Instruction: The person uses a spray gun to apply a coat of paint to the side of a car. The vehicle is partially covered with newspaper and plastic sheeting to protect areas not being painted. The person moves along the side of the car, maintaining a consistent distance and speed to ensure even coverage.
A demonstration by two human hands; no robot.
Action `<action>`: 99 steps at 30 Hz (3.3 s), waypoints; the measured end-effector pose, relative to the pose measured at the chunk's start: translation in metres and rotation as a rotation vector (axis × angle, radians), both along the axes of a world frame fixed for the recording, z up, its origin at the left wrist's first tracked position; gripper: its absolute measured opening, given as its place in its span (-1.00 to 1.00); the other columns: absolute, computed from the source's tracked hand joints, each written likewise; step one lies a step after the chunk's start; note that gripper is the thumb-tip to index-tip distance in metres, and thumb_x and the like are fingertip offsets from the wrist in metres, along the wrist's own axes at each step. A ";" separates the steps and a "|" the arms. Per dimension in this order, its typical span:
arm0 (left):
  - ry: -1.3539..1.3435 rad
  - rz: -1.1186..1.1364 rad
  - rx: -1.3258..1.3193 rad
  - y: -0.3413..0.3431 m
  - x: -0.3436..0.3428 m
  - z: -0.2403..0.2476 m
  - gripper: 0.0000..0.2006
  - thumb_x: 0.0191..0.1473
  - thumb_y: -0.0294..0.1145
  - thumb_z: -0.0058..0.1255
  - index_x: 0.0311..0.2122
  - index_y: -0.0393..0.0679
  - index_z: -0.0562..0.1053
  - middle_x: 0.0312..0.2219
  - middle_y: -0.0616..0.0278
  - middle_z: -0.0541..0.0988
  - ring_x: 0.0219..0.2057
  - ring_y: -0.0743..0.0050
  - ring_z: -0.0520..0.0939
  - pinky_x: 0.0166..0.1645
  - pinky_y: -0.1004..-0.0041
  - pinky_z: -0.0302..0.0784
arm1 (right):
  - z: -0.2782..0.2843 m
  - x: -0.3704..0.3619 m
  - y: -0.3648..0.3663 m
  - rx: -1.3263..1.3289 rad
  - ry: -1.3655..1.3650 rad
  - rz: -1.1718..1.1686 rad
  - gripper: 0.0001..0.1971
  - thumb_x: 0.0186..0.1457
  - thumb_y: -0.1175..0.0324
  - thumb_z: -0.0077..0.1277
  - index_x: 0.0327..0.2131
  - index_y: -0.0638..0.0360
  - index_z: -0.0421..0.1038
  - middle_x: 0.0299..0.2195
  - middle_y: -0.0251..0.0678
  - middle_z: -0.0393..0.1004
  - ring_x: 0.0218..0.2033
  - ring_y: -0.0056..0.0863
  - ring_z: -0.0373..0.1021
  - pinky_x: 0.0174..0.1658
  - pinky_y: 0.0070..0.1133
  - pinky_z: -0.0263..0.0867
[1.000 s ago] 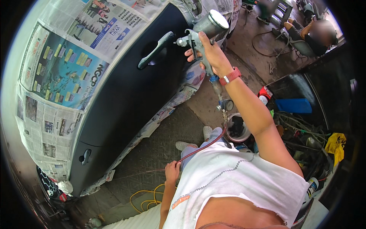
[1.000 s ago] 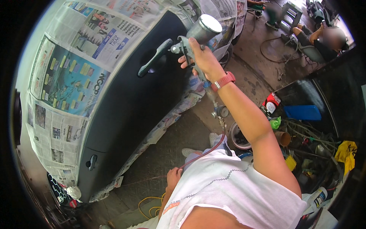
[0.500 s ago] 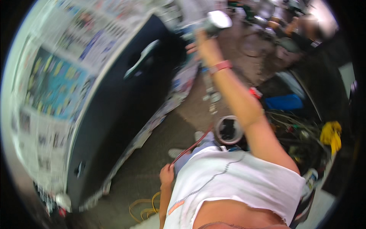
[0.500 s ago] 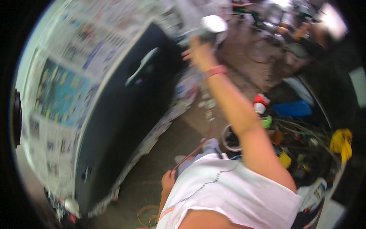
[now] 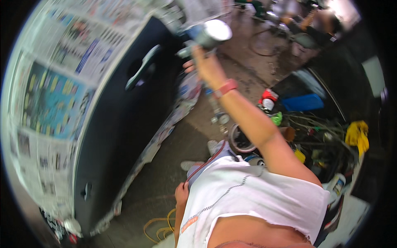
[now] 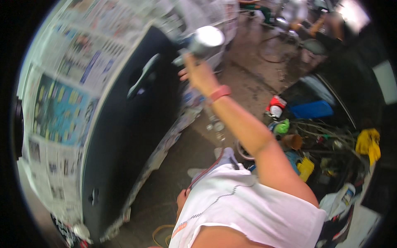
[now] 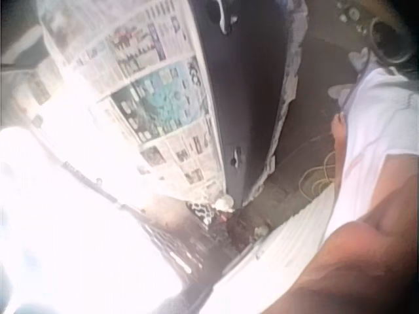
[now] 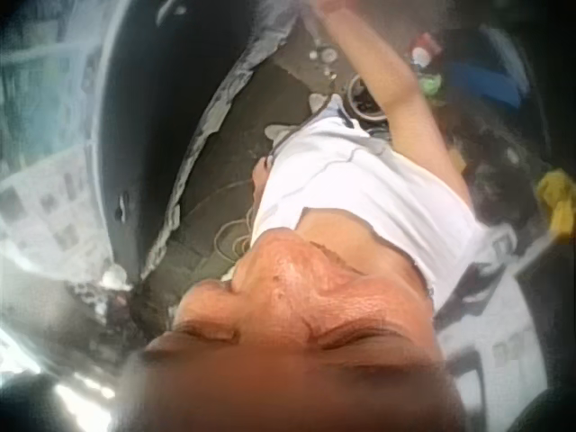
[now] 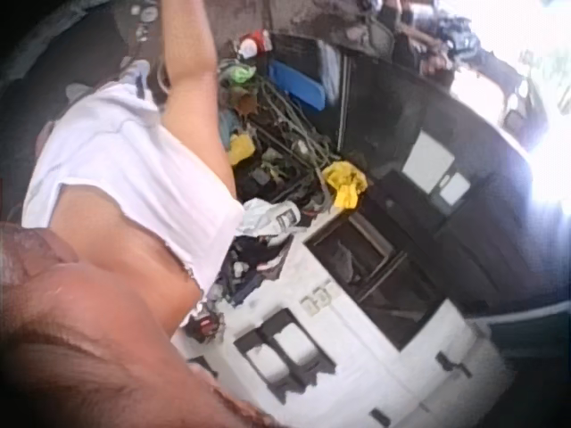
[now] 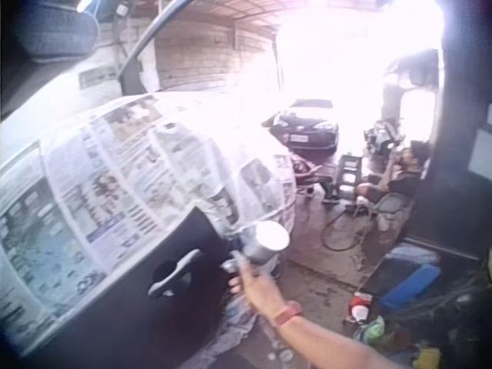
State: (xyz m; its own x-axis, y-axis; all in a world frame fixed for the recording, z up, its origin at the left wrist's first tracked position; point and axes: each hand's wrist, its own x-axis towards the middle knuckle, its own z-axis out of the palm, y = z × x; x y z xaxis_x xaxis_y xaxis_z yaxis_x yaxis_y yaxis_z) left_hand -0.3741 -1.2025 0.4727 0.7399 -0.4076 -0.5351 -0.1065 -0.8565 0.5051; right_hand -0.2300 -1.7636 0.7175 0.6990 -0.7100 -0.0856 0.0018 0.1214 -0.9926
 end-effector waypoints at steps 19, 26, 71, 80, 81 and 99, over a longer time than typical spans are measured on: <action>-0.082 0.084 -0.005 -0.006 -0.003 -0.011 -0.56 0.29 0.04 0.05 -0.23 -0.23 0.53 -0.32 -0.08 0.62 -0.21 -0.21 0.60 -0.12 -0.02 0.47 | -0.042 0.006 -0.039 0.007 0.127 -0.076 -0.29 0.40 -0.26 -0.25 -0.04 0.30 0.52 -0.40 -0.20 0.66 -0.48 -0.52 0.59 -0.65 -0.63 0.37; -0.040 0.205 0.003 -0.009 -0.017 -0.010 -0.54 0.28 0.06 0.04 -0.25 -0.23 0.56 -0.31 -0.10 0.64 -0.18 -0.19 0.62 -0.05 0.04 0.51 | -0.006 0.022 -0.008 -0.007 0.032 -0.014 -0.27 0.40 -0.28 -0.26 0.01 0.31 0.51 -0.32 -0.15 0.67 -0.43 -0.51 0.60 -0.64 -0.62 0.35; 0.241 0.708 -0.049 0.374 -0.166 -0.091 -0.32 0.22 0.32 0.03 -0.13 -0.27 0.58 -0.23 -0.13 0.68 -0.13 -0.10 0.68 -0.02 0.13 0.51 | 0.038 0.101 0.596 0.126 -0.010 0.781 -0.32 0.41 -0.25 -0.23 -0.02 0.31 0.48 -0.39 -0.20 0.62 -0.48 -0.60 0.55 -0.66 -0.68 0.33; 0.262 0.384 -0.030 0.251 -0.074 -0.051 -0.38 0.21 0.31 0.02 -0.18 -0.18 0.58 -0.24 -0.11 0.68 -0.15 -0.14 0.69 -0.08 0.08 0.54 | -0.003 0.036 0.363 -0.056 0.021 0.367 -0.31 0.40 -0.25 -0.20 0.03 0.33 0.46 -0.35 -0.18 0.63 -0.46 -0.57 0.56 -0.67 -0.69 0.30; 0.256 0.336 -0.023 0.236 -0.065 -0.044 -0.39 0.21 0.30 0.03 -0.18 -0.18 0.58 -0.24 -0.11 0.68 -0.15 -0.14 0.69 -0.08 0.08 0.54 | -0.003 0.027 0.337 -0.038 0.046 0.310 -0.36 0.44 -0.20 -0.25 0.04 0.27 0.48 -0.37 -0.21 0.62 -0.47 -0.58 0.54 -0.66 -0.68 0.30; 0.043 0.005 -0.179 0.069 -0.001 -0.039 -0.41 0.24 0.12 0.09 0.15 -0.16 0.49 0.06 -0.10 0.59 0.09 -0.11 0.60 0.18 0.09 0.49 | -0.091 0.000 -0.014 -0.082 0.100 -0.298 -0.25 0.39 -0.30 -0.31 0.09 0.29 0.42 -0.29 -0.07 0.69 -0.42 -0.32 0.66 -0.64 -0.52 0.44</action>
